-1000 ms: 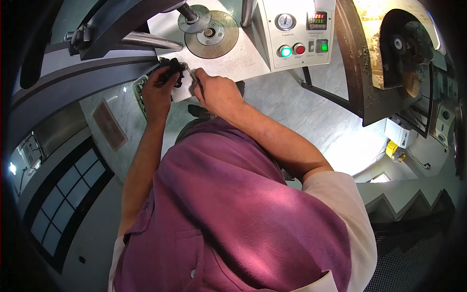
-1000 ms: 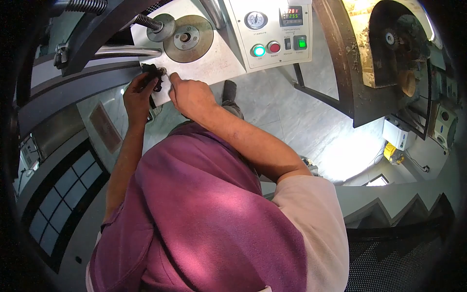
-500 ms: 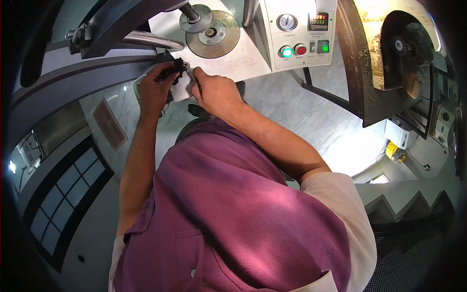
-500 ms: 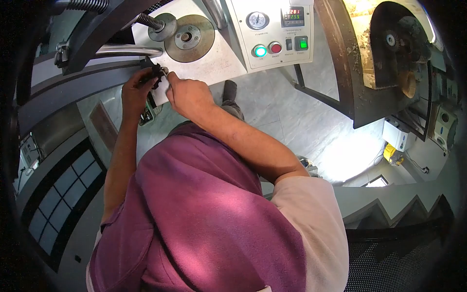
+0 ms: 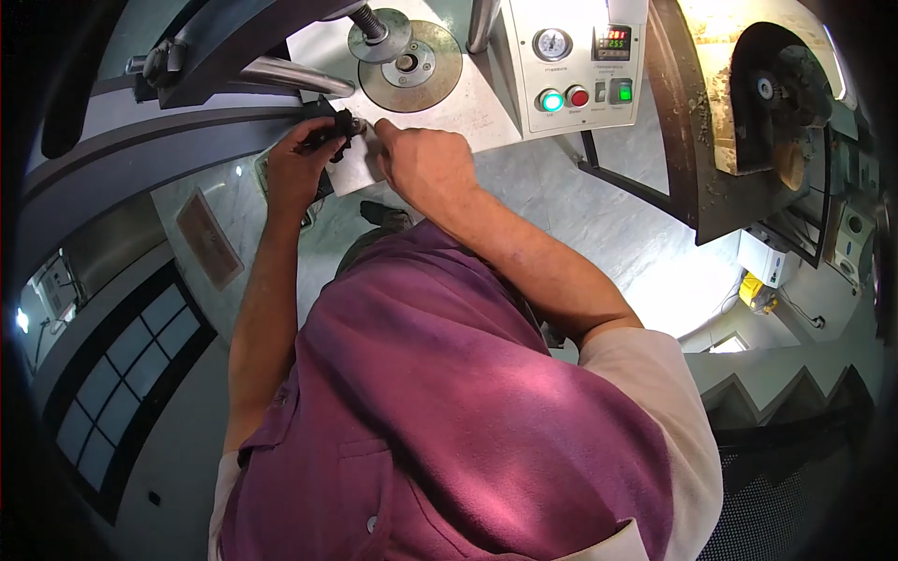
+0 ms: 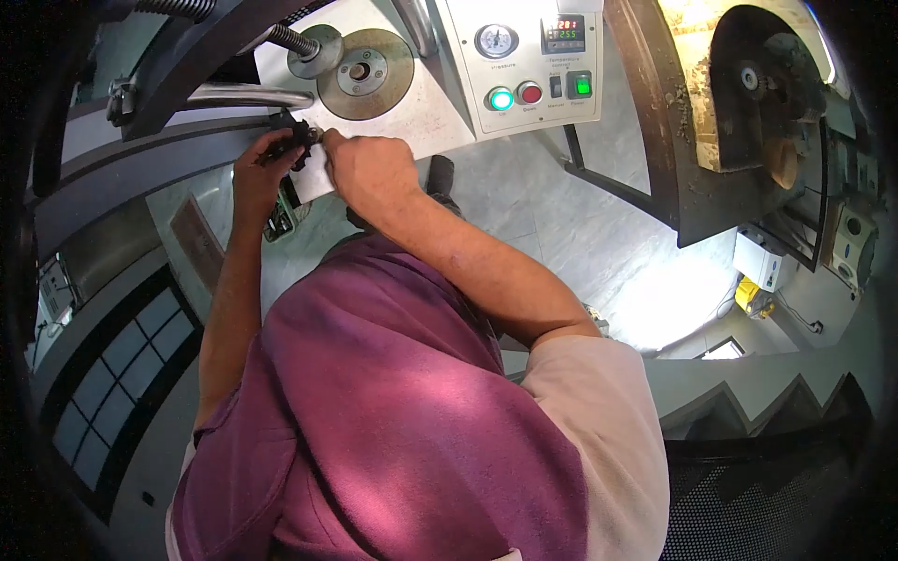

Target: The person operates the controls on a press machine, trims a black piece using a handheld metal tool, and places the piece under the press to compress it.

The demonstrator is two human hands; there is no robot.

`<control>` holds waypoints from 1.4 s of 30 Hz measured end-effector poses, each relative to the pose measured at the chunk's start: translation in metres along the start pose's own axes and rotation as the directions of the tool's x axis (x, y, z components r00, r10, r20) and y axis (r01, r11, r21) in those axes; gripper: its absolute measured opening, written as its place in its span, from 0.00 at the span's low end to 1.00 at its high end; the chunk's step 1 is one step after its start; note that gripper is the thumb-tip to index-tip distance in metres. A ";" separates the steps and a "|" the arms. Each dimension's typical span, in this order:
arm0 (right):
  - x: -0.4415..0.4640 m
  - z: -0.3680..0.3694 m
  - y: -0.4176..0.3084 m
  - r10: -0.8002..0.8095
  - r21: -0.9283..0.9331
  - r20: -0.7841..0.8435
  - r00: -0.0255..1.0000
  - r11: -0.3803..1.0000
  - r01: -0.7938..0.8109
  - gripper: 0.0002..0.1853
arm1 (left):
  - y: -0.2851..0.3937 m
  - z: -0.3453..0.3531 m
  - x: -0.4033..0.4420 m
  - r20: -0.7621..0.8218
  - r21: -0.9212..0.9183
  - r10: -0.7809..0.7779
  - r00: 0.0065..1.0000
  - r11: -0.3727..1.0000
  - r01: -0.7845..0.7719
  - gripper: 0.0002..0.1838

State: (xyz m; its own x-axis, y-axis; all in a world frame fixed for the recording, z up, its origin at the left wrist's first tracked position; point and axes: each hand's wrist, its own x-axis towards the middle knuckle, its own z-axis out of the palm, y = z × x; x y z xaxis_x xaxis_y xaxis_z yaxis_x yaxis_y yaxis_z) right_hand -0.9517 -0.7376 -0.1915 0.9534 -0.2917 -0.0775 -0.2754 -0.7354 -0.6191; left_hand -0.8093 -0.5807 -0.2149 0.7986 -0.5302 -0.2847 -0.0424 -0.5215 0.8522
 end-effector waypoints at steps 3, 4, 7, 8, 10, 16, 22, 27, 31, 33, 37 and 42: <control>-0.001 0.002 0.000 -0.009 -0.010 0.000 1.000 1.000 0.009 0.13 | 0.000 0.000 -0.002 -0.002 -0.007 -0.007 1.000 1.000 0.007 0.17; -0.001 0.002 0.000 -0.024 -0.031 0.023 0.999 0.999 0.025 0.13 | 0.000 0.000 -0.001 0.004 -0.018 -0.001 1.000 1.000 0.001 0.17; 0.000 0.000 0.004 -0.002 -0.007 -0.034 0.999 1.000 0.002 0.13 | 0.003 0.000 -0.001 0.002 -0.026 -0.022 1.000 0.999 0.022 0.17; -0.001 0.001 0.003 -0.004 -0.005 -0.031 1.000 1.000 0.003 0.13 | 0.002 -0.001 -0.002 0.000 -0.026 -0.024 1.000 0.999 0.024 0.17; -0.001 -0.001 0.001 -0.045 -0.022 0.041 0.998 0.999 0.046 0.13 | 0.001 0.000 -0.001 0.007 -0.018 -0.012 1.000 1.000 0.012 0.17; -0.004 0.004 0.001 -0.025 -0.010 0.009 1.000 1.000 0.025 0.12 | 0.001 -0.001 0.000 0.015 0.000 0.002 1.000 1.000 -0.002 0.16; -0.003 0.005 0.004 -0.036 -0.002 -0.079 0.996 0.999 0.036 0.11 | 0.006 0.000 -0.002 0.016 0.015 -0.020 1.000 1.000 0.020 0.16; -0.004 0.006 0.008 -0.005 0.013 0.001 1.000 1.000 0.005 0.12 | -0.002 0.001 0.000 0.022 -0.057 0.022 1.000 0.998 -0.021 0.16; -0.009 0.015 0.005 0.014 0.121 -0.007 1.000 0.993 -0.013 0.13 | -0.001 0.001 0.000 0.007 -0.029 -0.008 1.000 1.000 0.009 0.16; -0.008 0.020 0.006 0.042 0.129 0.031 0.999 0.991 -0.046 0.14 | 0.002 0.002 -0.001 0.010 -0.027 0.003 1.000 1.000 -0.002 0.16; -0.009 0.026 0.004 0.052 0.168 0.038 0.998 0.984 -0.057 0.14 | -0.002 0.000 0.001 0.029 -0.051 -0.011 1.000 0.999 0.012 0.15; -0.010 0.029 0.005 0.043 0.194 0.035 0.998 0.980 -0.049 0.14 | 0.001 0.001 0.000 0.021 -0.064 0.001 1.000 0.998 0.000 0.15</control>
State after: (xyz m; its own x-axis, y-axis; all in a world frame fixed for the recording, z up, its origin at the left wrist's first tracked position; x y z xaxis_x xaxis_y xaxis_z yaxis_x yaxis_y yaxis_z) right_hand -0.9596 -0.7209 -0.2164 0.9443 -0.3018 -0.1312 -0.2925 -0.5872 -0.7547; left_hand -0.8101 -0.5818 -0.2147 0.7856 -0.5450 -0.2930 -0.0036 -0.4776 0.8786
